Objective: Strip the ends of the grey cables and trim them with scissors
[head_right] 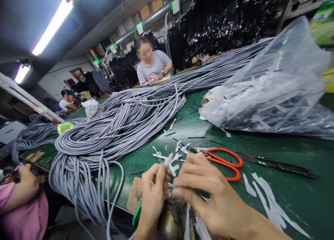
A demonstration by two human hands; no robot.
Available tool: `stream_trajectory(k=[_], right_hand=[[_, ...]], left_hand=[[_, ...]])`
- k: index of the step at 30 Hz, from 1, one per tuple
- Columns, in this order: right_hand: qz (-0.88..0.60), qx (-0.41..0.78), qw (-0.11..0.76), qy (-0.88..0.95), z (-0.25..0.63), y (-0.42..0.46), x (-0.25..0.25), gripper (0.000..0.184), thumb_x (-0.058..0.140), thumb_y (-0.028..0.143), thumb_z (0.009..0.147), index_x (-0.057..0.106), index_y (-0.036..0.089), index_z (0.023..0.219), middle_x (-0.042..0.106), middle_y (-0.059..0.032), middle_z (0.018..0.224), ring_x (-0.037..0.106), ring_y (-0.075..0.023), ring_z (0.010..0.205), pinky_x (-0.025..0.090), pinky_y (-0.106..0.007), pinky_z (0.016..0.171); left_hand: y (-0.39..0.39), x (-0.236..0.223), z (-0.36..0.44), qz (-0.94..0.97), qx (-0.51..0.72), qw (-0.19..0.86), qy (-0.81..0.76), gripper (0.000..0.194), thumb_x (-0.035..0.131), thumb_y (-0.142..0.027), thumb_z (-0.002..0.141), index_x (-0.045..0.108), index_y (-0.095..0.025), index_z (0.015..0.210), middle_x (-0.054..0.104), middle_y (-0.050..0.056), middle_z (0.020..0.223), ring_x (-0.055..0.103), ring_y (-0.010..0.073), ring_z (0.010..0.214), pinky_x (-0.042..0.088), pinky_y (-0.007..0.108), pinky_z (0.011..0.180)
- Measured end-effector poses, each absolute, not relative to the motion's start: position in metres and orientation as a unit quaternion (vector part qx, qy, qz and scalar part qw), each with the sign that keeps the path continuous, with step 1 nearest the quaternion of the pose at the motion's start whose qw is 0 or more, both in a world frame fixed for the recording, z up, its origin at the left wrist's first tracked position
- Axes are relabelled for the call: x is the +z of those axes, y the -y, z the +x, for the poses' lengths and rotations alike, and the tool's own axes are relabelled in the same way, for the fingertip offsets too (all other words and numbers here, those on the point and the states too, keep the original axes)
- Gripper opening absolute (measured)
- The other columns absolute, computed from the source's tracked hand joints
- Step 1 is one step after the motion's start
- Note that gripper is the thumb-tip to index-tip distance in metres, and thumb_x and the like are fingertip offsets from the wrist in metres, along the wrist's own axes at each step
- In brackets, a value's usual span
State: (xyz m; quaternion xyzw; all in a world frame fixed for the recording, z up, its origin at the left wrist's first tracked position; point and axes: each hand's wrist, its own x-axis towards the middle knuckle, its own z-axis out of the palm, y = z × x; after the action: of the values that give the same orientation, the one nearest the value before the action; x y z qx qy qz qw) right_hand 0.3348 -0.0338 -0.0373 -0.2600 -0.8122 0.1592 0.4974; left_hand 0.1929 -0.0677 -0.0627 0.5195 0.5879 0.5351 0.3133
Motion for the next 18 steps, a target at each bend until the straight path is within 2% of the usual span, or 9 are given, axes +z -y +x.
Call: stream_trajectory(k=[3,6,8,11,15,18], right_hand=[[-0.299,0.206,0.510,0.780,0.333,0.035,-0.038,0.021,0.059,0.036,0.085,0.066,0.026,0.069,0.062,0.0013,0.058,0.057,-0.0144,0.052,0.048,-0.028,0.056],[-0.393,0.200,0.530,0.724,0.329,0.030,-0.046,0.023,0.063,0.045,0.078,0.070,0.022,0.079,0.053,0.0027,0.050,0.048,-0.0127,0.042,0.041,-0.025,0.041],[-0.401,0.210,0.526,0.720,0.326,0.028,-0.051,0.026,0.060,0.043,0.078,0.072,0.020,0.080,0.049,0.0029,0.047,0.044,-0.0118,0.039,0.038,-0.025,0.039],[-0.403,0.245,0.520,0.712,0.321,0.028,-0.055,0.026,0.054,0.036,0.080,0.072,0.019,0.071,0.053,0.0011,0.047,0.044,-0.0110,0.038,0.037,-0.024,0.038],[-0.419,0.313,0.488,0.699,0.319,0.028,-0.054,0.028,0.052,0.037,0.078,0.069,0.019,0.065,0.053,0.0009,0.044,0.045,-0.0117,0.038,0.036,-0.023,0.037],[-0.463,0.308,0.479,0.679,0.325,0.018,-0.052,0.029,0.050,0.040,0.075,0.067,0.020,0.066,0.052,0.0014,0.043,0.046,-0.0125,0.038,0.037,-0.024,0.038]], left_hand=[[0.066,-0.064,0.193,0.500,0.553,0.322,-0.583,0.053,0.045,-0.059,0.089,0.058,-0.015,0.061,0.050,0.000,0.059,0.048,0.0125,0.057,0.038,0.021,0.052],[0.069,-0.065,0.195,0.494,0.566,0.326,-0.574,0.050,0.050,-0.060,0.086,0.060,-0.015,0.064,0.050,0.001,0.062,0.048,0.0133,0.060,0.038,0.022,0.053],[0.070,-0.065,0.196,0.491,0.572,0.328,-0.569,0.049,0.052,-0.060,0.084,0.061,-0.015,0.066,0.051,0.002,0.065,0.047,0.0136,0.061,0.037,0.022,0.052],[0.071,-0.064,0.197,0.480,0.577,0.353,-0.558,0.048,0.056,-0.061,0.081,0.061,-0.016,0.067,0.050,0.001,0.065,0.045,0.0126,0.058,0.035,0.022,0.050],[0.068,-0.059,0.194,0.456,0.562,0.455,-0.519,0.054,0.059,-0.067,0.076,0.055,-0.015,0.061,0.041,-0.003,0.056,0.032,0.0068,0.045,0.025,0.020,0.041],[0.068,-0.055,0.191,0.441,0.544,0.538,-0.468,0.056,0.061,-0.068,0.073,0.052,-0.014,0.060,0.036,-0.007,0.049,0.023,0.0029,0.038,0.017,0.019,0.037]])
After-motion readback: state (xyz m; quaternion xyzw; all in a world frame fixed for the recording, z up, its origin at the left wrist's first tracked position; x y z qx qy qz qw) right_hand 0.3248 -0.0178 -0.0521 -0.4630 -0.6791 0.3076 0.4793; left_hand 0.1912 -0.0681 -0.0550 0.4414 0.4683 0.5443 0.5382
